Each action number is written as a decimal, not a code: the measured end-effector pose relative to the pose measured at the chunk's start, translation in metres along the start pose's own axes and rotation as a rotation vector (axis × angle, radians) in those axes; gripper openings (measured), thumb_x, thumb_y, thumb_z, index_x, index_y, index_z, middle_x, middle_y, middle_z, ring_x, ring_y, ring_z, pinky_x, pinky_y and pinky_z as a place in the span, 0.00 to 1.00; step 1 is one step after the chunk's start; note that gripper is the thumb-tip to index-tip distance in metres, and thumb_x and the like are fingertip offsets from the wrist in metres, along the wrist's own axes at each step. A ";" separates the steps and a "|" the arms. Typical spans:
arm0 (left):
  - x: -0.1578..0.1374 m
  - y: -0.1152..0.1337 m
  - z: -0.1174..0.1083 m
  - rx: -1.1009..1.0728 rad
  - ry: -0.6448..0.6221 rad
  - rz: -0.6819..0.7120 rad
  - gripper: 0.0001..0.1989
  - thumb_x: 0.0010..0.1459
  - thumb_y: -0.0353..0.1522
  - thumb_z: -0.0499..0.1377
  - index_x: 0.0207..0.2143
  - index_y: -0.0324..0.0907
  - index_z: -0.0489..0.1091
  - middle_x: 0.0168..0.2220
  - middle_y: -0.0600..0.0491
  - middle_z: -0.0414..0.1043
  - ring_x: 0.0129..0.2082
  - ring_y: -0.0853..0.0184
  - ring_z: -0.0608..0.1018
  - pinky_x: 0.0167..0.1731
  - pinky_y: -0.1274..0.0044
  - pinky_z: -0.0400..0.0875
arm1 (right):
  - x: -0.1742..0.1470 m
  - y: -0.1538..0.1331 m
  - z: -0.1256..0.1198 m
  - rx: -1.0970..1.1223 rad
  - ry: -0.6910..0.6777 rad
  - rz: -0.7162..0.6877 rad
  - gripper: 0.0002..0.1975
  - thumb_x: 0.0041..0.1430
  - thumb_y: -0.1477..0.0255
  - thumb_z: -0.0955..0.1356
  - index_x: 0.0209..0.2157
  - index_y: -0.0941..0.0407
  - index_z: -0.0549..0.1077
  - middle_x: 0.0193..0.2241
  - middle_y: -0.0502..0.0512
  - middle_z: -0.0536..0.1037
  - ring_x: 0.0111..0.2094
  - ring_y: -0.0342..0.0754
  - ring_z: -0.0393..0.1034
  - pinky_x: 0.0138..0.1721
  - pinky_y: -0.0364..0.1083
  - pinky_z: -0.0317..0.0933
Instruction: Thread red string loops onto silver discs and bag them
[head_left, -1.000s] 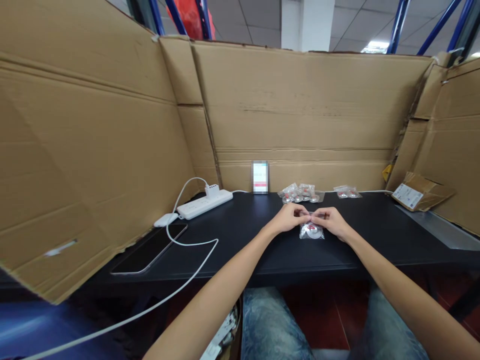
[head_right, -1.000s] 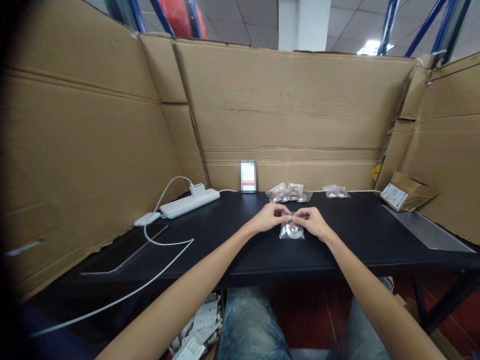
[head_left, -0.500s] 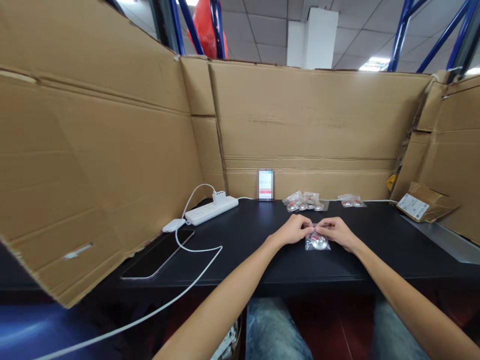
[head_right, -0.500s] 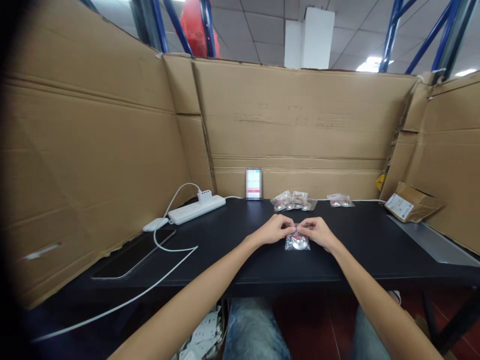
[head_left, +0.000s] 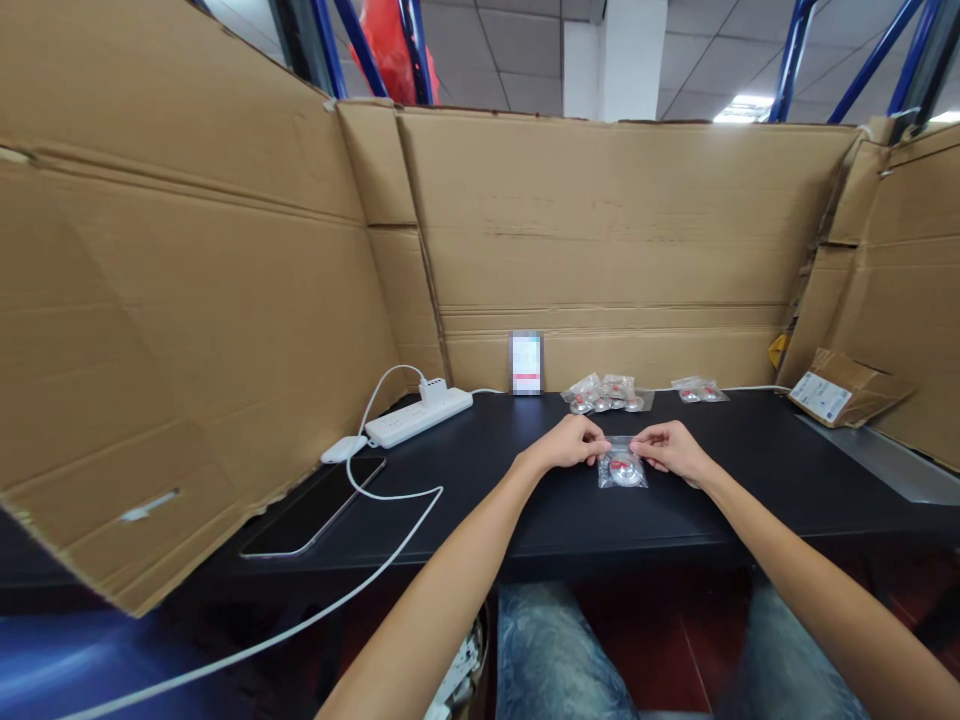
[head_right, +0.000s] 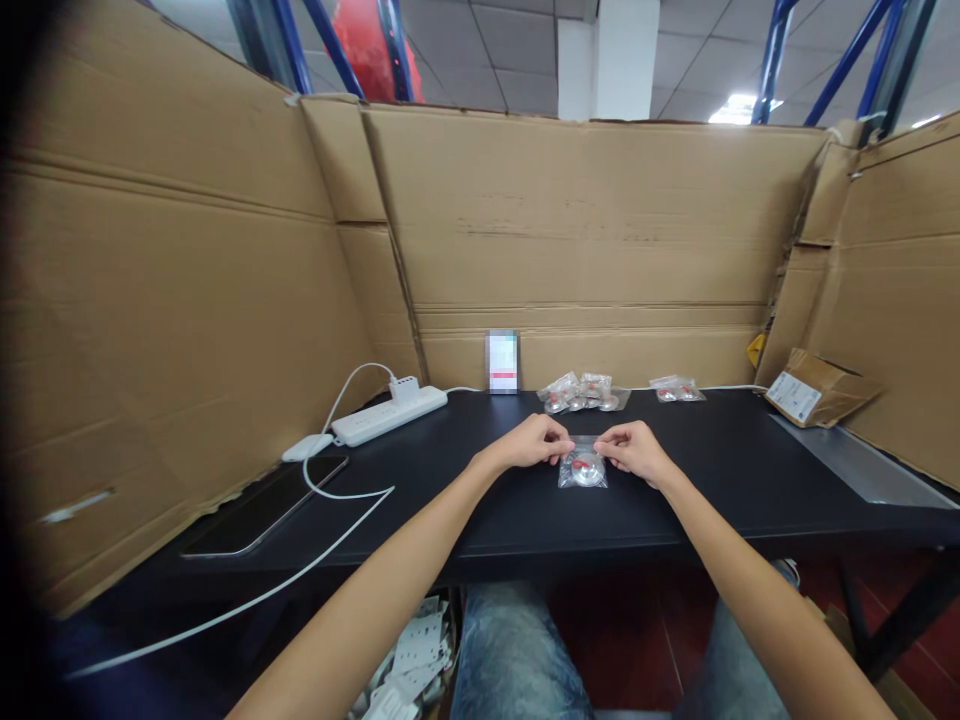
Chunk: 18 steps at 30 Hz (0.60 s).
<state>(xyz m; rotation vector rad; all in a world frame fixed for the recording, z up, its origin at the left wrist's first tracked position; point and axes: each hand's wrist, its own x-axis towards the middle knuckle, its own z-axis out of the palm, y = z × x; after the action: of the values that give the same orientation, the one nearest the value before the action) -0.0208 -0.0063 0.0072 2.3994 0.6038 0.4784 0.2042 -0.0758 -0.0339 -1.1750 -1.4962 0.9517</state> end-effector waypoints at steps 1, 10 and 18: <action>0.000 -0.001 -0.001 -0.001 -0.013 0.004 0.17 0.57 0.42 0.57 0.24 0.39 0.74 0.20 0.54 0.73 0.20 0.71 0.71 0.23 0.81 0.61 | 0.000 0.000 0.000 0.006 0.004 0.002 0.17 0.46 0.60 0.75 0.29 0.62 0.79 0.15 0.49 0.70 0.14 0.36 0.55 0.13 0.38 0.46; 0.008 -0.006 0.006 -0.014 0.085 0.033 0.15 0.57 0.41 0.57 0.29 0.39 0.76 0.25 0.53 0.75 0.24 0.69 0.72 0.26 0.79 0.62 | 0.000 -0.006 -0.003 0.045 0.014 -0.010 0.19 0.44 0.59 0.75 0.29 0.62 0.77 0.15 0.47 0.70 0.13 0.37 0.57 0.13 0.38 0.49; 0.014 -0.008 0.016 -0.006 0.183 0.054 0.11 0.55 0.37 0.59 0.30 0.39 0.76 0.24 0.54 0.73 0.25 0.69 0.71 0.27 0.79 0.61 | 0.001 -0.003 -0.003 0.050 0.003 -0.022 0.18 0.46 0.60 0.75 0.31 0.62 0.78 0.15 0.47 0.71 0.12 0.36 0.56 0.12 0.37 0.49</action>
<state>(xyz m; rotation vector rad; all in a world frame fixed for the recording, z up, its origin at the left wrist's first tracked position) -0.0039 -0.0008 -0.0072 2.3876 0.6163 0.7279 0.2064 -0.0754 -0.0300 -1.1215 -1.4717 0.9664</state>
